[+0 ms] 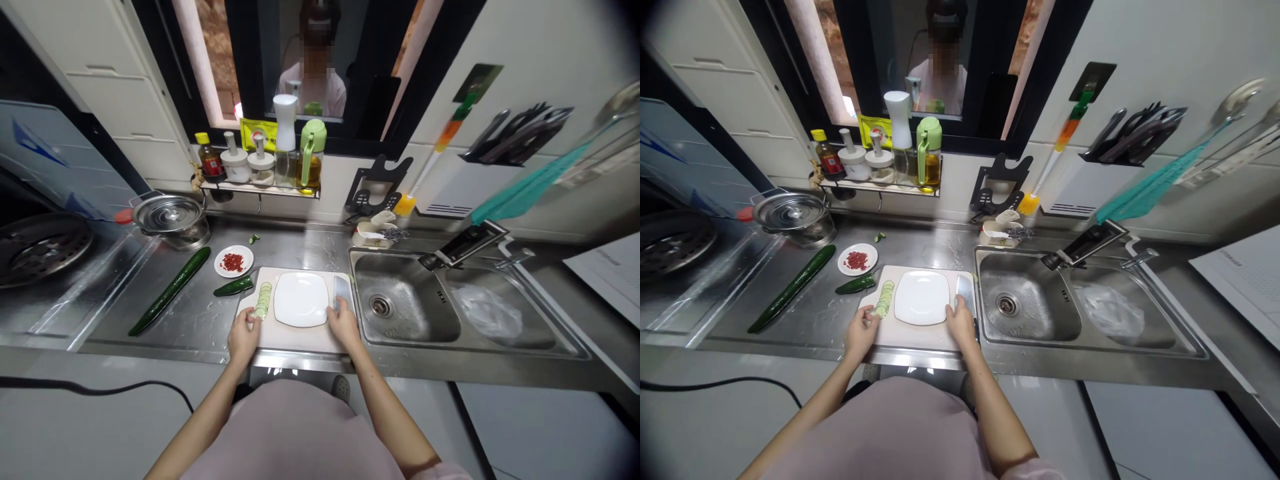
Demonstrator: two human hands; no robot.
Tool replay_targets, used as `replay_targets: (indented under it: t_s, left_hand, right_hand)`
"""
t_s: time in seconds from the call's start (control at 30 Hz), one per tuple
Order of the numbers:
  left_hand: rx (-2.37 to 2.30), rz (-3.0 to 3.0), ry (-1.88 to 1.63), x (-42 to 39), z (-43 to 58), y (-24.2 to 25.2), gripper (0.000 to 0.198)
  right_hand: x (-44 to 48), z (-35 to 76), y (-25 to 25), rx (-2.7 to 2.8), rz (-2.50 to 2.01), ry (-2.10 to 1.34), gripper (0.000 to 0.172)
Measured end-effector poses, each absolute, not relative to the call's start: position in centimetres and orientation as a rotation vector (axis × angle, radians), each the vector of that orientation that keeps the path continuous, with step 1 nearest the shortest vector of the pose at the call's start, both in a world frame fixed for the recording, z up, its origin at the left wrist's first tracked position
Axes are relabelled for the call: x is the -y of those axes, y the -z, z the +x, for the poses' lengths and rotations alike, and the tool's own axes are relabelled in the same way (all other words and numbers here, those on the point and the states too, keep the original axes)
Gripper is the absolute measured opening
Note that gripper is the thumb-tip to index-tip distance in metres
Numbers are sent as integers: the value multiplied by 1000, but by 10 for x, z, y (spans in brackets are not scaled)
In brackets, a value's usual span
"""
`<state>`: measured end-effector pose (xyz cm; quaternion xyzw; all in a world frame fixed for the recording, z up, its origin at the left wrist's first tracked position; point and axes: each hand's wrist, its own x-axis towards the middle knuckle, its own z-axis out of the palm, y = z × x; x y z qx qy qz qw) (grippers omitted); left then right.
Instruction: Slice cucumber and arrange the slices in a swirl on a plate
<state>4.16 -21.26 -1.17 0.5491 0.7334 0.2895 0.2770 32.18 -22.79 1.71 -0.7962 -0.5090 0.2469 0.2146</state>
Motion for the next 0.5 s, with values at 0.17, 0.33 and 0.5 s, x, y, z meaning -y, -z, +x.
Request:
replay_targets:
  t_s: [0.17, 0.33, 0.5]
  left_hand:
    - [-2154, 1551, -514, 210, 39, 4, 35]
    - [-2176, 1558, -429, 209, 43, 5, 32]
    - [-2183, 1581, -405, 208, 42, 9, 30]
  right_hand:
    - [232, 320, -15, 1460, -2102, -716, 42]
    - [234, 313, -13, 1494, -2080, -726, 39]
    - [238, 308, -15, 1486, -2068, -753, 37]
